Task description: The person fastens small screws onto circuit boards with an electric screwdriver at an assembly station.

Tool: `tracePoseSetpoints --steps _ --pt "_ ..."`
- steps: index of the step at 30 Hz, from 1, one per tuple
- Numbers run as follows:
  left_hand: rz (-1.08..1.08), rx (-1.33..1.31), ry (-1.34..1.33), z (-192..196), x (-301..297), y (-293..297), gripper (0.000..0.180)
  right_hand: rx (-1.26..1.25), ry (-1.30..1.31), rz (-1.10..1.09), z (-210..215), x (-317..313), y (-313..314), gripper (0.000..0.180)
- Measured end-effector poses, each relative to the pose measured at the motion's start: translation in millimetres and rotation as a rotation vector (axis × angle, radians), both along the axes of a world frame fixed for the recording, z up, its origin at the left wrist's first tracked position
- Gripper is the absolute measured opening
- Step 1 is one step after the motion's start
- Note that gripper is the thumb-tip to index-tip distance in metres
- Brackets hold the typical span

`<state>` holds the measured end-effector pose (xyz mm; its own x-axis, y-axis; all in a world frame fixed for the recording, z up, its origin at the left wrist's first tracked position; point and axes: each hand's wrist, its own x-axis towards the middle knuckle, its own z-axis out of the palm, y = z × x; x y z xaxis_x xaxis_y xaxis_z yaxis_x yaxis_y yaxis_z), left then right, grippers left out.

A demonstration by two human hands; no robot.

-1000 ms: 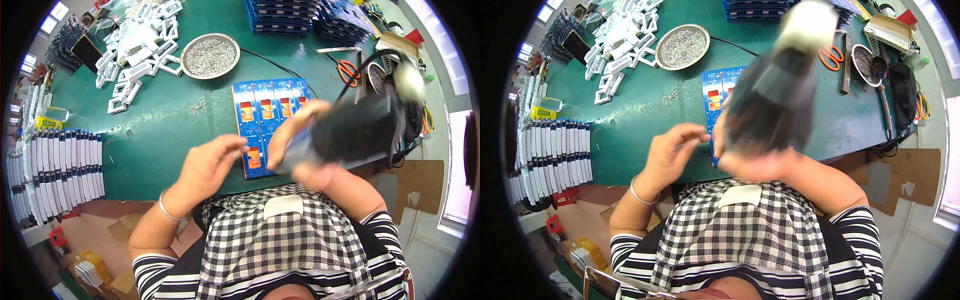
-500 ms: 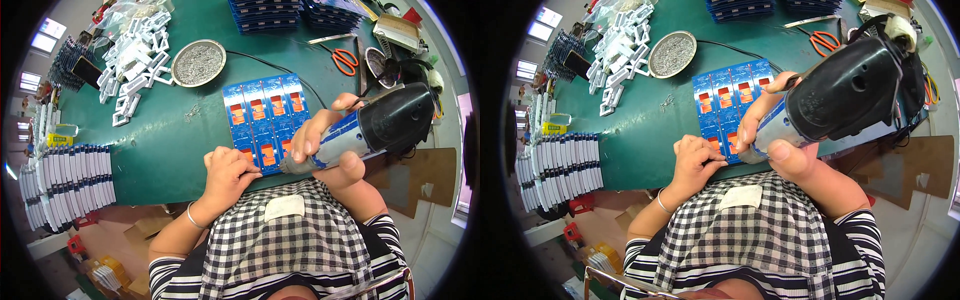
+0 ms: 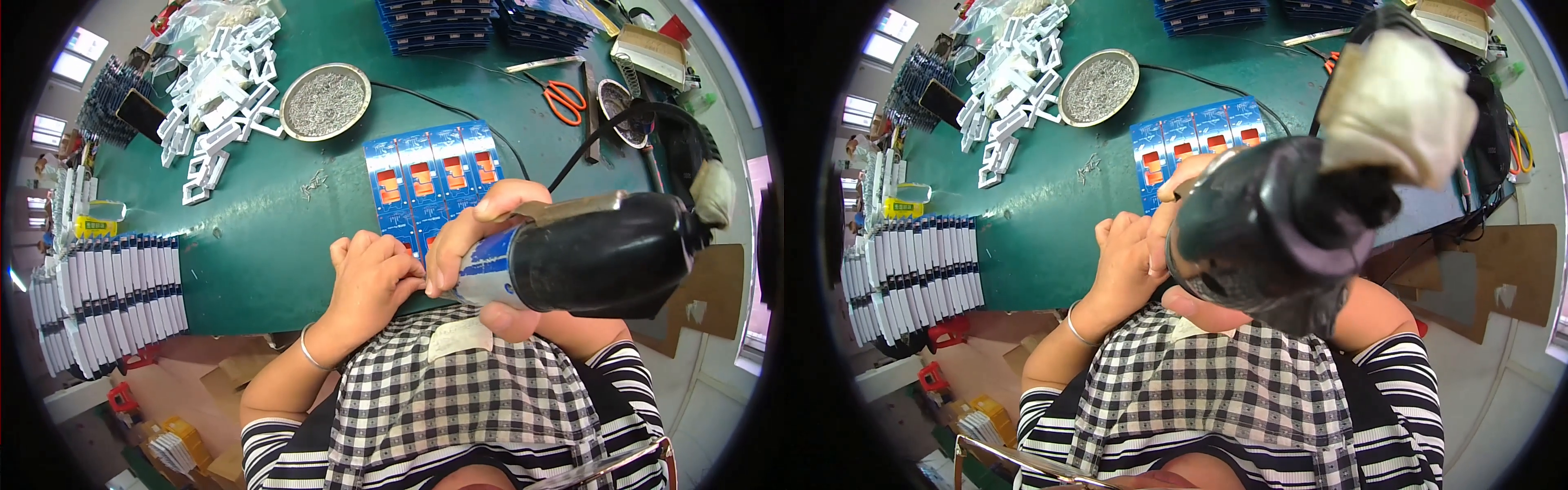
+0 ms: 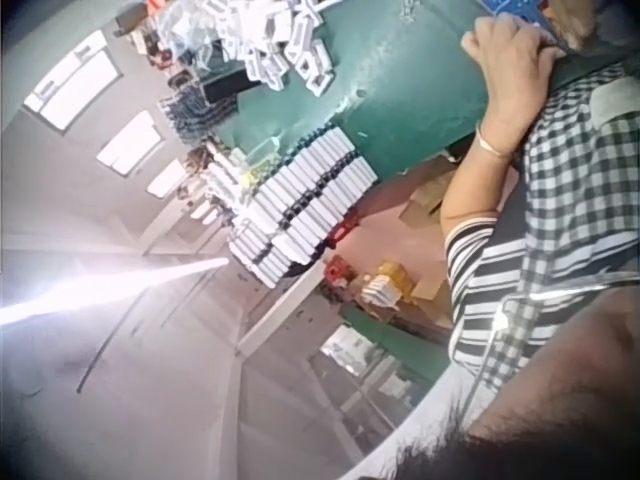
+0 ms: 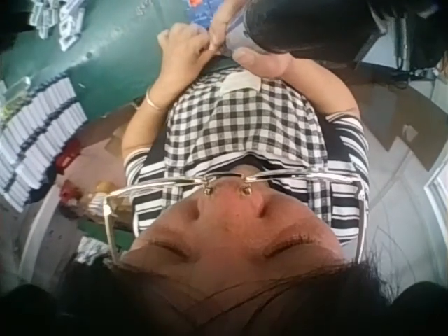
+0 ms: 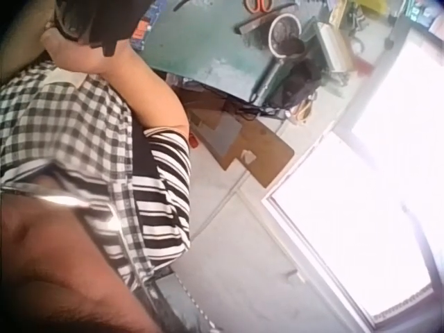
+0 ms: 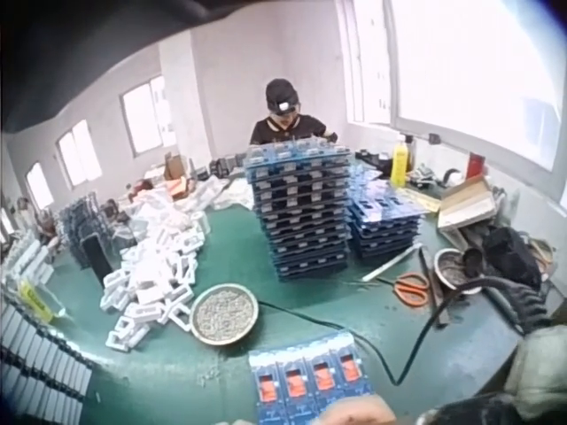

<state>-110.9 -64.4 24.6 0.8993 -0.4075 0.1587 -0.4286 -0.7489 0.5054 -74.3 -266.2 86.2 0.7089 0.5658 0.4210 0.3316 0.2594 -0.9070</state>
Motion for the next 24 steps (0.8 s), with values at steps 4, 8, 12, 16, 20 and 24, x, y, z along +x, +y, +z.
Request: tracePoseSetpoints --steps 4,8,12,16,20,24 --pt "-0.008 -0.024 -0.011 0 1 0 0.011 0.116 0.007 0.027 -12 1 13 0.063" --pt "-0.011 -0.049 -0.001 0 1 2 0.012 0.240 0.013 0.055 -25 2 27 0.064" --pt "-0.007 -0.057 -0.054 -3 2 2 0.013 0.291 0.000 0.071 -27 2 30 0.064" --pt "-0.044 -0.063 -0.084 -2 3 4 0.013 0.140 -0.069 0.121 -23 2 24 0.064" --pt "-0.041 -0.057 -0.076 -4 4 6 0.015 0.230 -0.049 0.028 -23 -3 41 0.064" --pt "-0.112 -0.062 -0.019 7 17 23 0.016 0.312 -0.023 -0.067 -24 -8 55 0.067"
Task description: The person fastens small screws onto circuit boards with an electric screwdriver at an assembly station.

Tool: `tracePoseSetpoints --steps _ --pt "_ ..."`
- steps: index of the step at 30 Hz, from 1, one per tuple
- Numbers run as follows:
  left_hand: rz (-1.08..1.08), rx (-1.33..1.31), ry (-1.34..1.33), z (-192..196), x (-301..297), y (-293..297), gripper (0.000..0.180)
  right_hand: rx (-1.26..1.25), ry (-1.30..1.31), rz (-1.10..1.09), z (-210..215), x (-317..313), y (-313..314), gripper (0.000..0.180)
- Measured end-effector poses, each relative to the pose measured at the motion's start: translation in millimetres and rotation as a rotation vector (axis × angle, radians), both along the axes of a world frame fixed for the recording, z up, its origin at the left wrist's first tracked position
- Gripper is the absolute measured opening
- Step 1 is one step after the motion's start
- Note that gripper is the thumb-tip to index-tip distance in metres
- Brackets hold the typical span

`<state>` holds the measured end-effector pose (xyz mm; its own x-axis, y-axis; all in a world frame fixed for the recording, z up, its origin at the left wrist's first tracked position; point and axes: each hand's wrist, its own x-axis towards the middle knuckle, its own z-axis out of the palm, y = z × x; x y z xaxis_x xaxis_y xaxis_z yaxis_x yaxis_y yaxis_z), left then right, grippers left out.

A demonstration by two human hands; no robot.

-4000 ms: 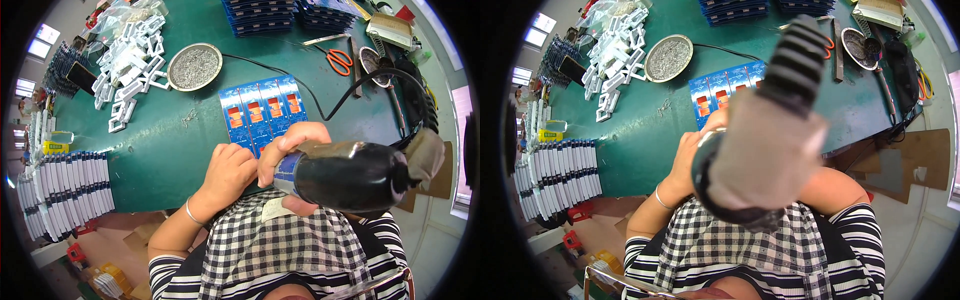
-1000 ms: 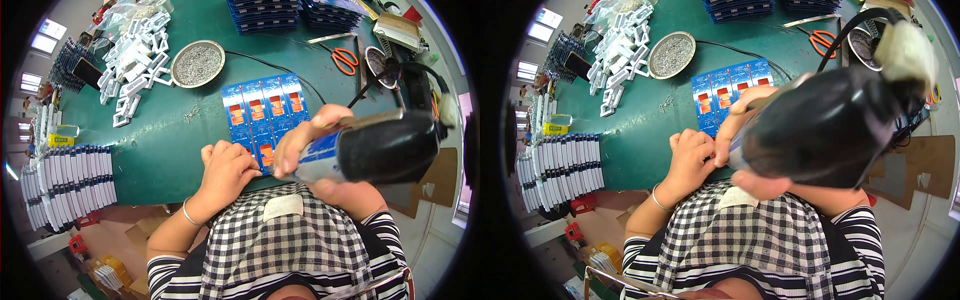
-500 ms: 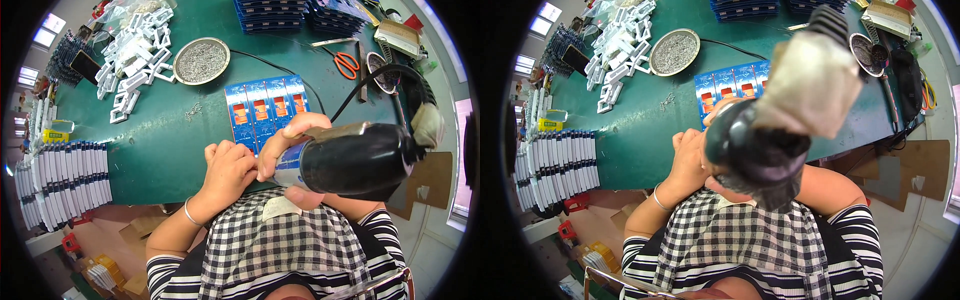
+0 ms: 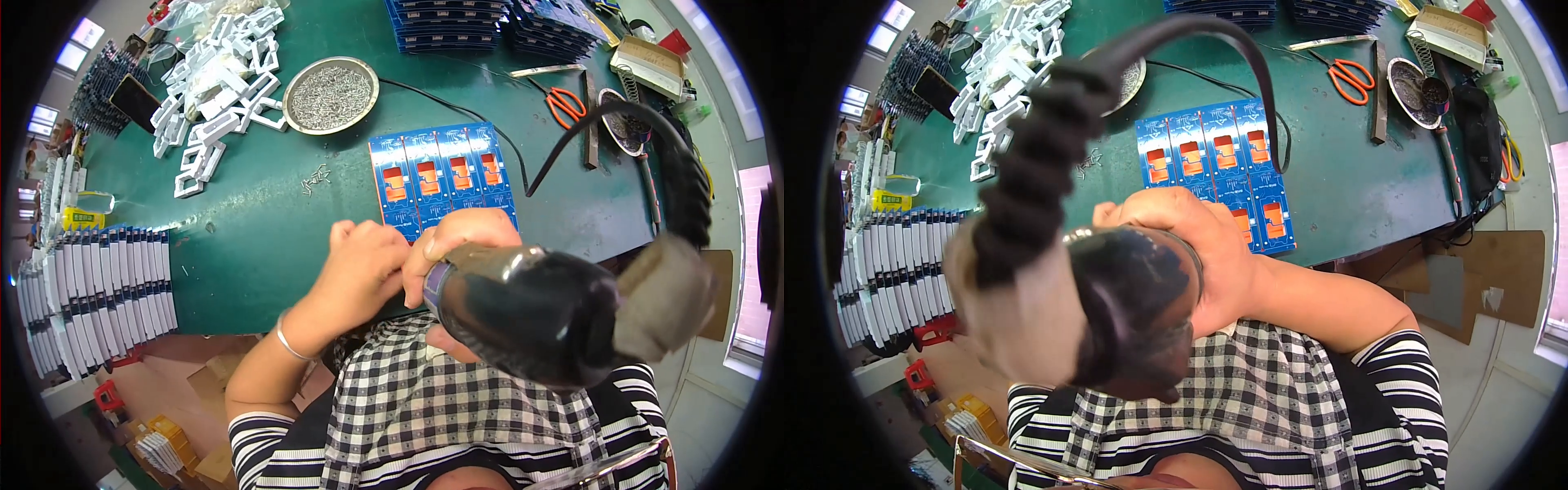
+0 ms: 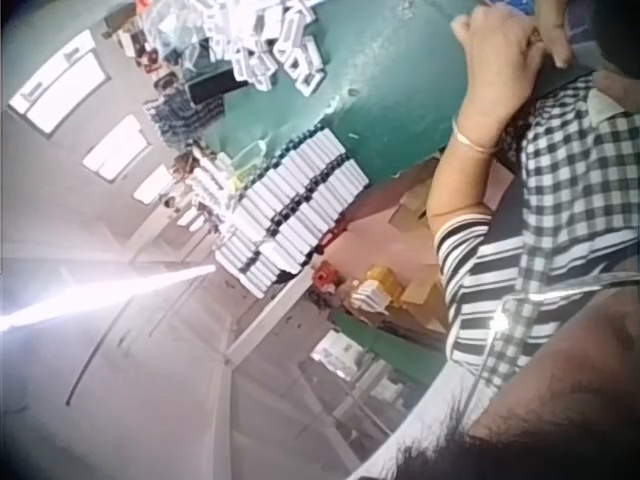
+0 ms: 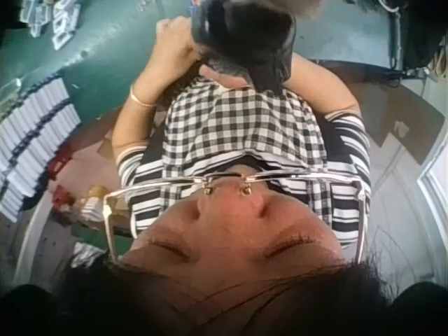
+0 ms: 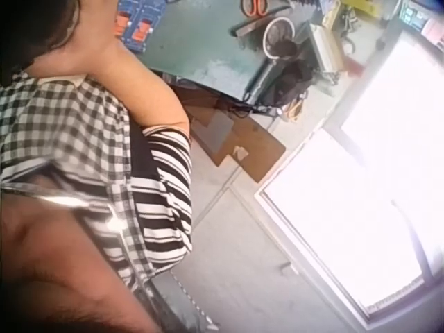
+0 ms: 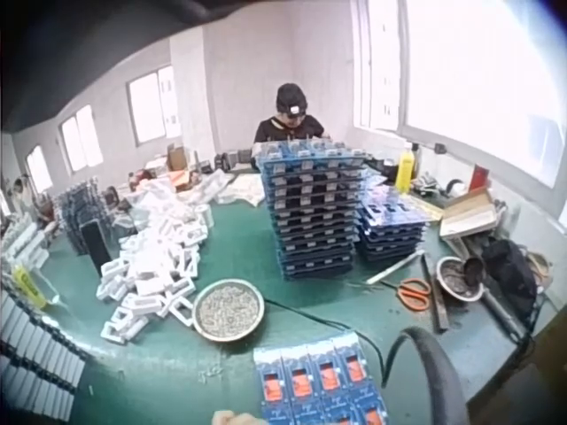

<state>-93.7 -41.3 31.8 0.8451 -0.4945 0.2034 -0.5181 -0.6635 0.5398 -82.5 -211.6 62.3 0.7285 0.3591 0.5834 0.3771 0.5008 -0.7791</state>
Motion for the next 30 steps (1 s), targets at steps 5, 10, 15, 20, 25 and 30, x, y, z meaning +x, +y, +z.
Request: tracePoseSetpoints --steps 5,10,15,20,25,30 --pt "0.046 -0.061 -0.032 27 45 29 0.015 -0.309 -0.069 0.078 14 9 -14 0.061" --pt "0.183 -0.073 -0.069 22 125 43 0.017 -0.022 -0.027 0.222 -9 26 -14 0.063" --pt "0.335 0.177 -0.186 -6 190 36 0.020 0.198 0.377 -0.016 -6 21 -24 0.058" --pt "0.300 0.274 -0.136 -10 206 28 0.015 0.355 0.270 -0.114 15 23 -52 0.067" --pt "0.351 0.236 -0.036 0 207 32 0.012 0.273 0.188 -0.193 21 18 -54 0.065" --pt "0.394 0.102 -0.065 11 177 31 0.015 0.282 0.272 -0.200 13 17 -54 0.065"
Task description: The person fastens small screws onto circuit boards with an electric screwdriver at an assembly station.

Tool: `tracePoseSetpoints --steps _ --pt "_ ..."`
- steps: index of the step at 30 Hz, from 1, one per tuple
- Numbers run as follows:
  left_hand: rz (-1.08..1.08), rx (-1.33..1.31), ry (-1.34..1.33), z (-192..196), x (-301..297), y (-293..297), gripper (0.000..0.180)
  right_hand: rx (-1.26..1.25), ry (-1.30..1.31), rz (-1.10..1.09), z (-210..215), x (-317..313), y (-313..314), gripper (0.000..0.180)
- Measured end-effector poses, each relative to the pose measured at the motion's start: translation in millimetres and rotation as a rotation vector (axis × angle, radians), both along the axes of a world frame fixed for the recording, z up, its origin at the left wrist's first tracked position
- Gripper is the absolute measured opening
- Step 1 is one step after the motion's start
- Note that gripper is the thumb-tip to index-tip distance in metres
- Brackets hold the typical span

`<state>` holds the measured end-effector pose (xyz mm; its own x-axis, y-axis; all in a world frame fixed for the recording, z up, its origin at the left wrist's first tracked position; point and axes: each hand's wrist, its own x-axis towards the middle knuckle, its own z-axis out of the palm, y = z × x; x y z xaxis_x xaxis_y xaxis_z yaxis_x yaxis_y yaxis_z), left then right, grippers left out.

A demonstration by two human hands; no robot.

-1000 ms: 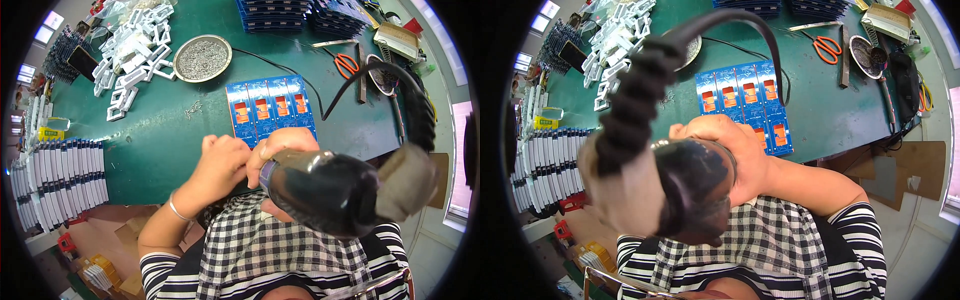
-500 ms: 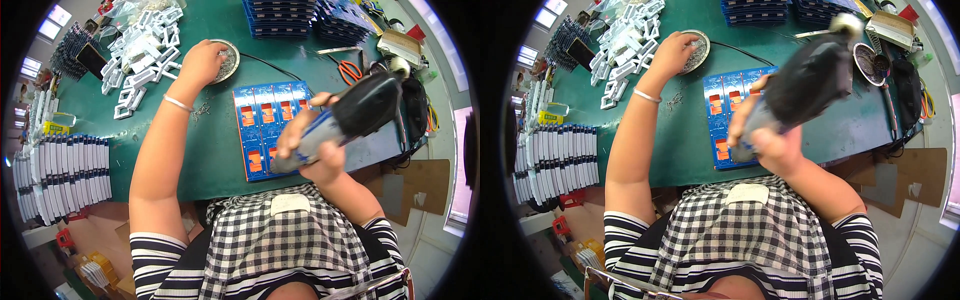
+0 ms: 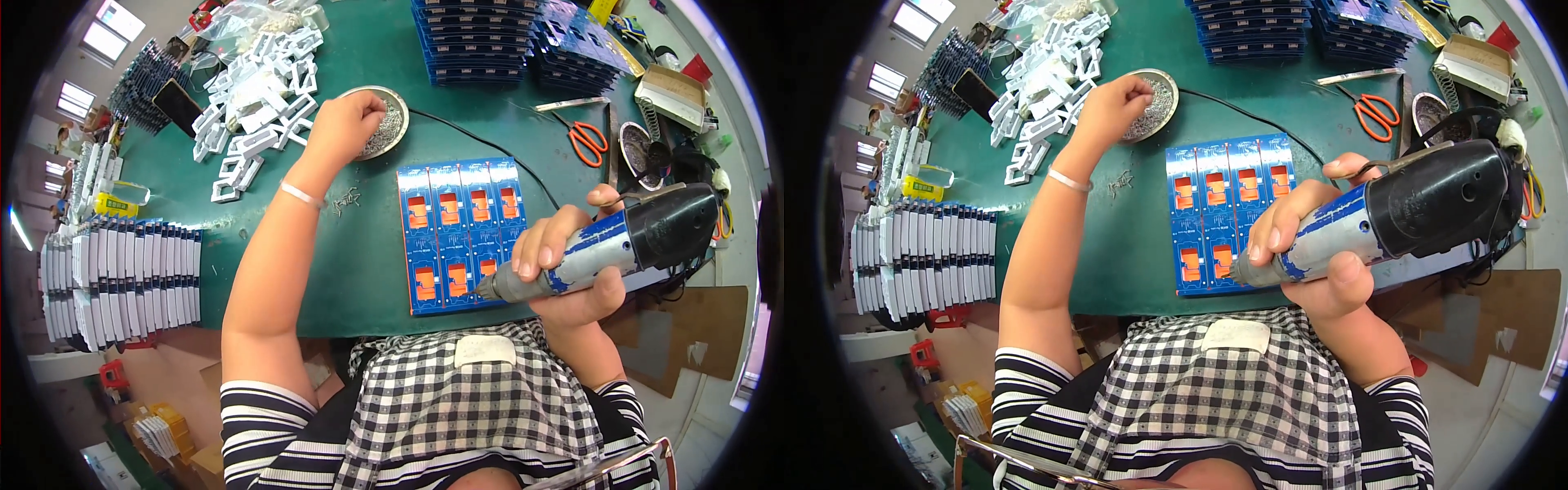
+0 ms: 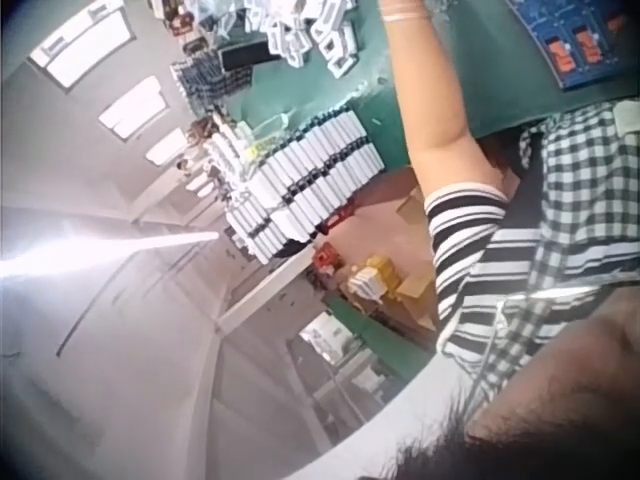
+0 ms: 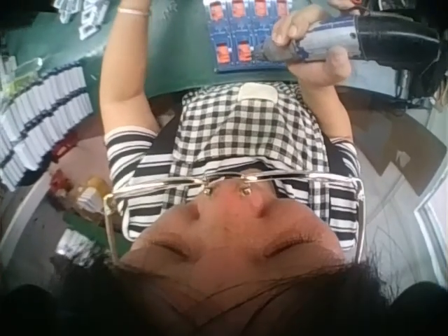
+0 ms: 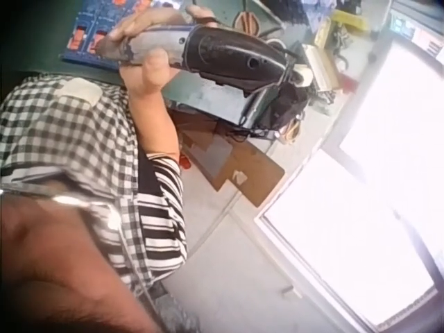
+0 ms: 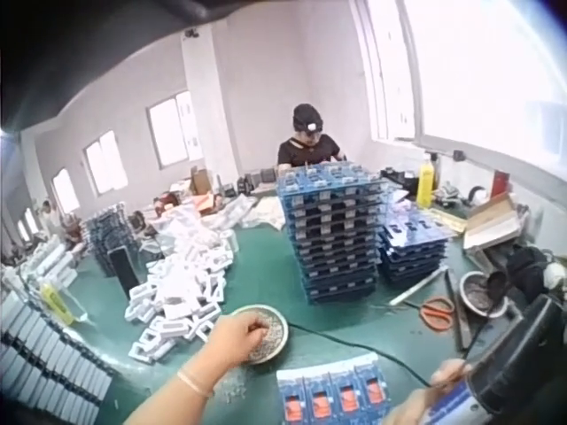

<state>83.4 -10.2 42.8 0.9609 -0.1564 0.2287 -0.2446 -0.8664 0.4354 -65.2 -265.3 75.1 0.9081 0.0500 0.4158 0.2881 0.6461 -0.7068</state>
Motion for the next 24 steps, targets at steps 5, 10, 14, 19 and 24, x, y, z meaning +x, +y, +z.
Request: tracePoseSetpoints --steps 5,10,14,19,24 --pt "-0.130 -0.453 0.366 17 -100 0 0.010 0.081 0.026 0.116 -1 3 -5 0.066" --pt "-0.337 -0.449 0.335 -1 -168 1 0.011 -0.042 0.026 0.039 6 1 8 0.068" --pt "-0.360 -0.417 0.292 -17 -193 -11 0.013 -0.022 0.051 0.094 4 -2 14 0.068" --pt "-0.308 -0.364 0.259 -28 -201 -16 0.013 -0.067 0.062 0.105 3 -6 14 0.067" --pt "-0.408 -0.168 0.234 -15 -199 -17 0.014 -0.070 0.076 0.116 1 -8 13 0.066"
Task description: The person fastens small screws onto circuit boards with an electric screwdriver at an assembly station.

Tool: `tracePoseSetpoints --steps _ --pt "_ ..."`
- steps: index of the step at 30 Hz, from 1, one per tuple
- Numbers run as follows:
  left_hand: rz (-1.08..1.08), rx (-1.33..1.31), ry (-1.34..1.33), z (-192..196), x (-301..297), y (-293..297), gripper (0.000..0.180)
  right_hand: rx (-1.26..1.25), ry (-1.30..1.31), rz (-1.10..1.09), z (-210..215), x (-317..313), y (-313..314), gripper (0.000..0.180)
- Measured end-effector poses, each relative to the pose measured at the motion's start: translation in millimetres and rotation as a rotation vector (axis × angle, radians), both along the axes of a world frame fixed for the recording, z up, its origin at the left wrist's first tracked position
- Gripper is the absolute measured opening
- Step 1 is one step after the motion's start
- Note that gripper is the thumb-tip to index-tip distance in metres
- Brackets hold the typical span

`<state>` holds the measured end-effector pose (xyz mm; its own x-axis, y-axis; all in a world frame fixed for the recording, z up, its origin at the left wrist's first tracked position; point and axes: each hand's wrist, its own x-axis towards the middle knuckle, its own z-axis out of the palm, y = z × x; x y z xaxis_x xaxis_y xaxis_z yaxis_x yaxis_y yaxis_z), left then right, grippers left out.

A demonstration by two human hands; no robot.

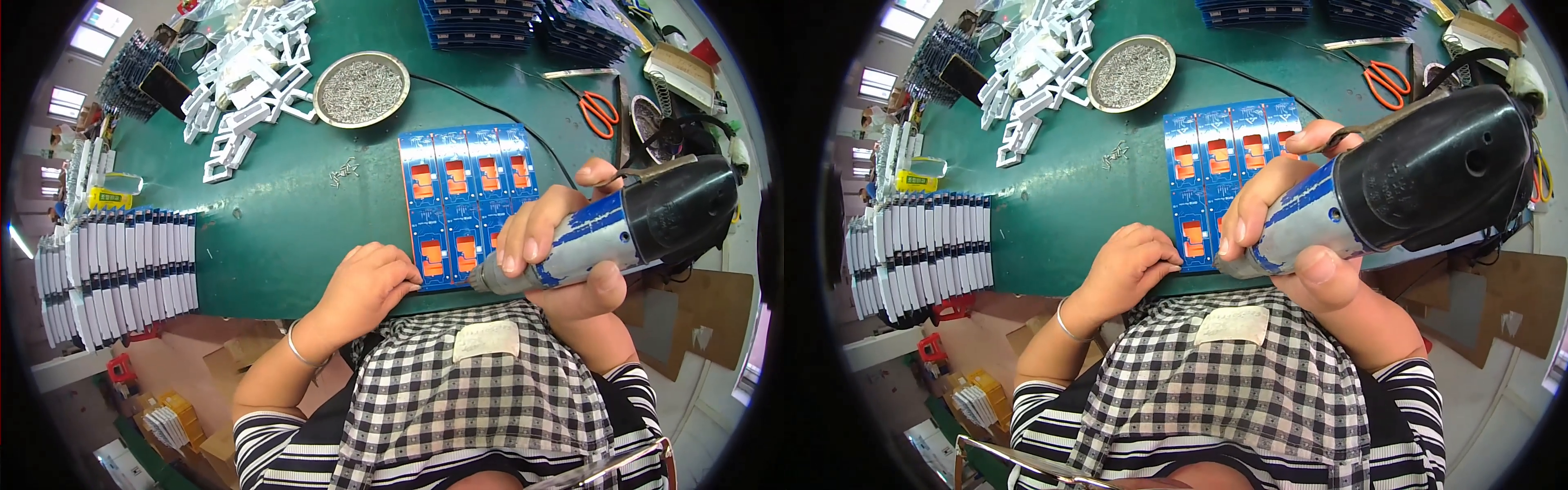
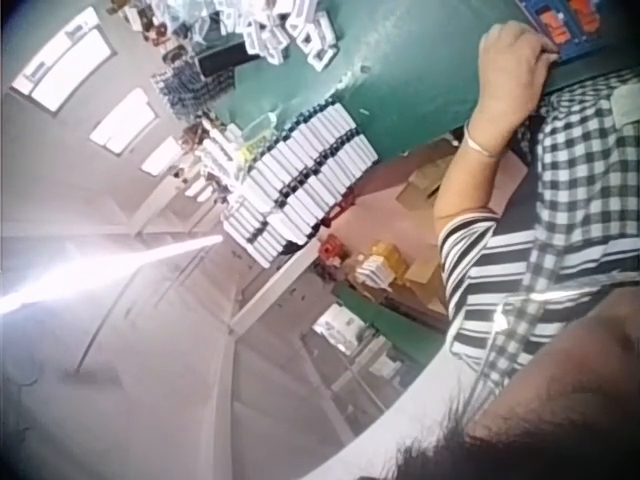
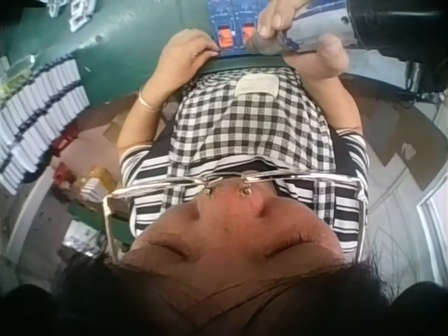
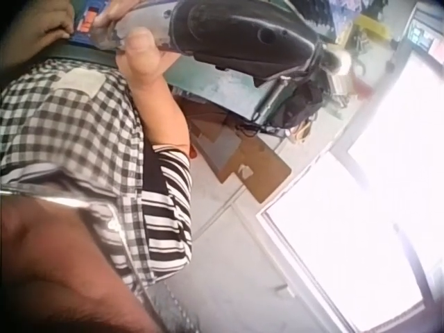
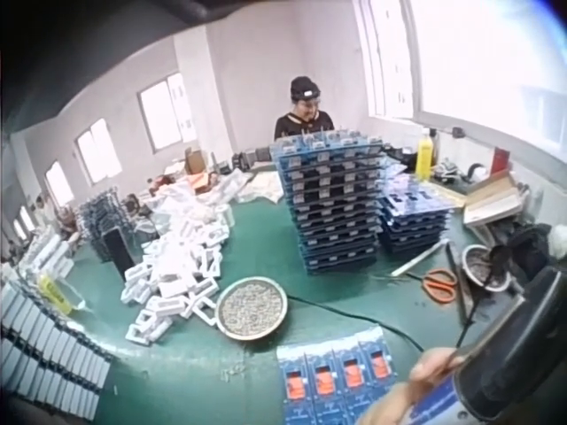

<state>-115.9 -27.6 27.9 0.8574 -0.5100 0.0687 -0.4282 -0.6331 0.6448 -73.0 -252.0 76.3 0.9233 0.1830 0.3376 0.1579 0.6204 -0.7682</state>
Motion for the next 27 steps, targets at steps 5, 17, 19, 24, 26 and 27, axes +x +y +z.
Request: tracePoseSetpoints --steps 5,17,19,24,26,27 --pt "-0.056 0.194 -0.218 9 2 -4 0.011 -0.011 -0.013 0.010 -2 -1 2 0.063" --pt "0.001 0.077 -0.281 -9 -2 1 0.013 -0.181 -0.138 0.247 8 -2 12 0.068" --pt "0.013 -0.007 -0.286 -12 -2 0 0.012 -0.185 -0.132 0.285 10 -2 13 0.066" --pt "0.029 -0.078 -0.298 -17 -4 5 0.014 -0.311 -0.116 0.342 13 -1 24 0.063" --pt "0.019 -0.092 -0.305 -17 -1 5 0.014 -0.334 -0.138 0.337 14 0 26 0.063" --pt "0.017 -0.093 -0.309 -17 -1 6 0.015 -0.345 -0.161 0.343 14 0 27 0.062"
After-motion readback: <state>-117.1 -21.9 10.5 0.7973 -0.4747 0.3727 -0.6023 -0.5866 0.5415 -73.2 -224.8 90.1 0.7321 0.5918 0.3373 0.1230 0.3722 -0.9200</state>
